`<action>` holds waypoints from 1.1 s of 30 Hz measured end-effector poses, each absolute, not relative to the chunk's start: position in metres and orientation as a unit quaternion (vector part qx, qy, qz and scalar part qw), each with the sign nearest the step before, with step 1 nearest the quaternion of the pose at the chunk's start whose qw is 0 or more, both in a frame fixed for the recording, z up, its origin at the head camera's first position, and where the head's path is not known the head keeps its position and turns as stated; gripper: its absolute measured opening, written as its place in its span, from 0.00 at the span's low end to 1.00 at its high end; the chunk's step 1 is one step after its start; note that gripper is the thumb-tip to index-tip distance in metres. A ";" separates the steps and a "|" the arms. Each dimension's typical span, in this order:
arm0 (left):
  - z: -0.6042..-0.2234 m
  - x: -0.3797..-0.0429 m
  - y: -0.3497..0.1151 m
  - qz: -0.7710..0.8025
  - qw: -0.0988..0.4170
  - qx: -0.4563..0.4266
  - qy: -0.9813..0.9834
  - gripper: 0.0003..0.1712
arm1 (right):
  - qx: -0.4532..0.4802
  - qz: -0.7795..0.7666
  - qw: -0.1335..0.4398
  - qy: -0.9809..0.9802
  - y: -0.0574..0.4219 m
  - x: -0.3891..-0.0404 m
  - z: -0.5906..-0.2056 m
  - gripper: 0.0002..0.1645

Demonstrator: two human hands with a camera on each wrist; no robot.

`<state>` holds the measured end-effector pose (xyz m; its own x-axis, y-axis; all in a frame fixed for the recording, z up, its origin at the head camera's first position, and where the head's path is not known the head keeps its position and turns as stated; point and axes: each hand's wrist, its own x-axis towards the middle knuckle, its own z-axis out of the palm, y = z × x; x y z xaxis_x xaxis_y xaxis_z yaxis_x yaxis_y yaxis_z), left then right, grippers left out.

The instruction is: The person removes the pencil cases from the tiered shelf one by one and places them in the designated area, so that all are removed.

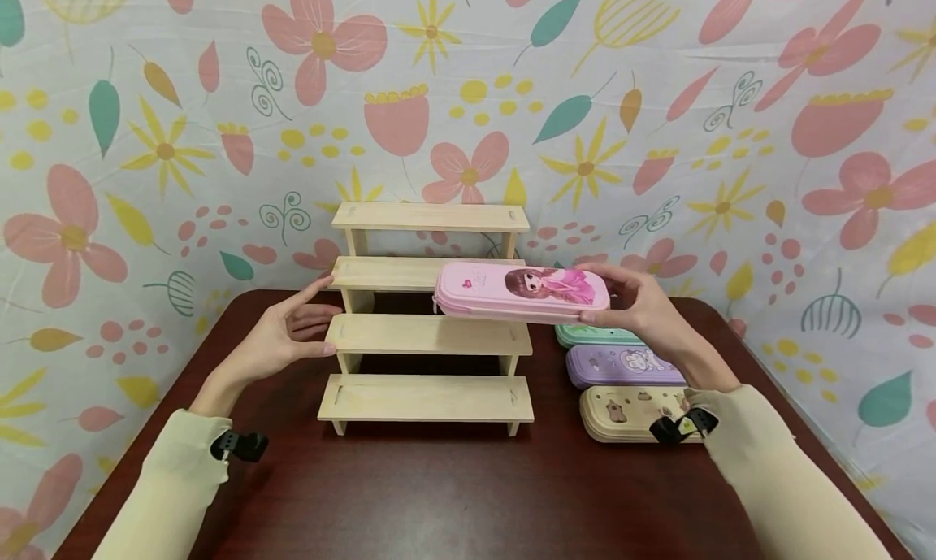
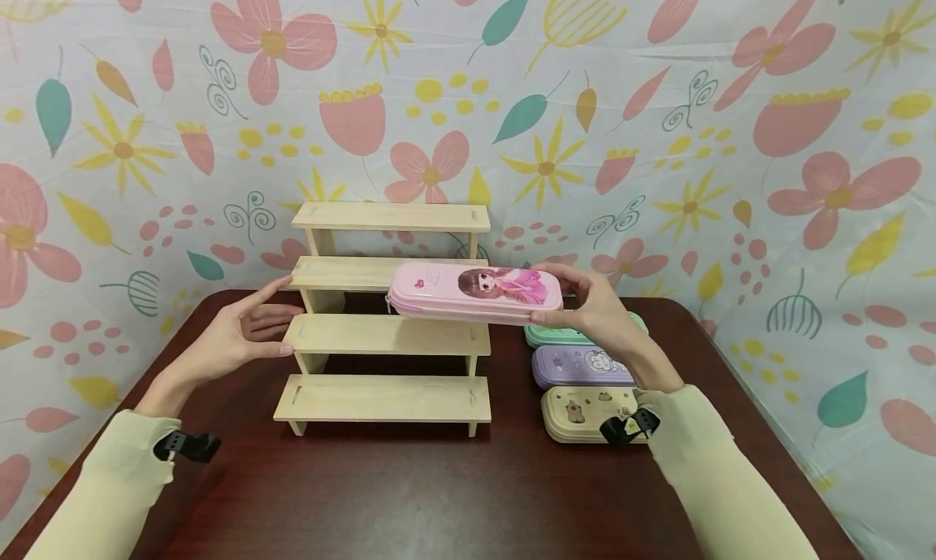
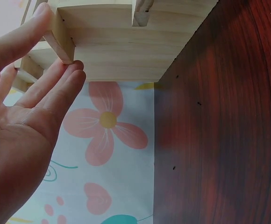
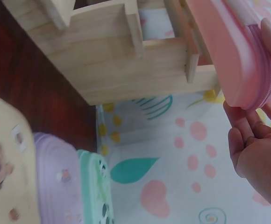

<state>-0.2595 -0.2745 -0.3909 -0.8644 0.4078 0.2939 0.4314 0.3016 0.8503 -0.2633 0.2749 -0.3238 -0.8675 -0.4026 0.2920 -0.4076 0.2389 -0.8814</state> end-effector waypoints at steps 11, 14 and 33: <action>-0.392 -0.259 -0.275 -0.530 0.013 -0.258 -0.808 0.61 | 0.245 0.548 -0.001 -0.799 0.303 -0.236 -0.341 0.38; -0.391 -0.259 -0.275 -0.531 0.012 -0.258 -0.807 0.61 | 0.248 0.547 0.002 -0.800 0.313 -0.229 -0.346 0.39; -0.388 -0.258 -0.273 -0.535 0.006 -0.253 -0.806 0.61 | 0.223 0.547 -0.031 -0.806 0.383 -0.169 -0.382 0.41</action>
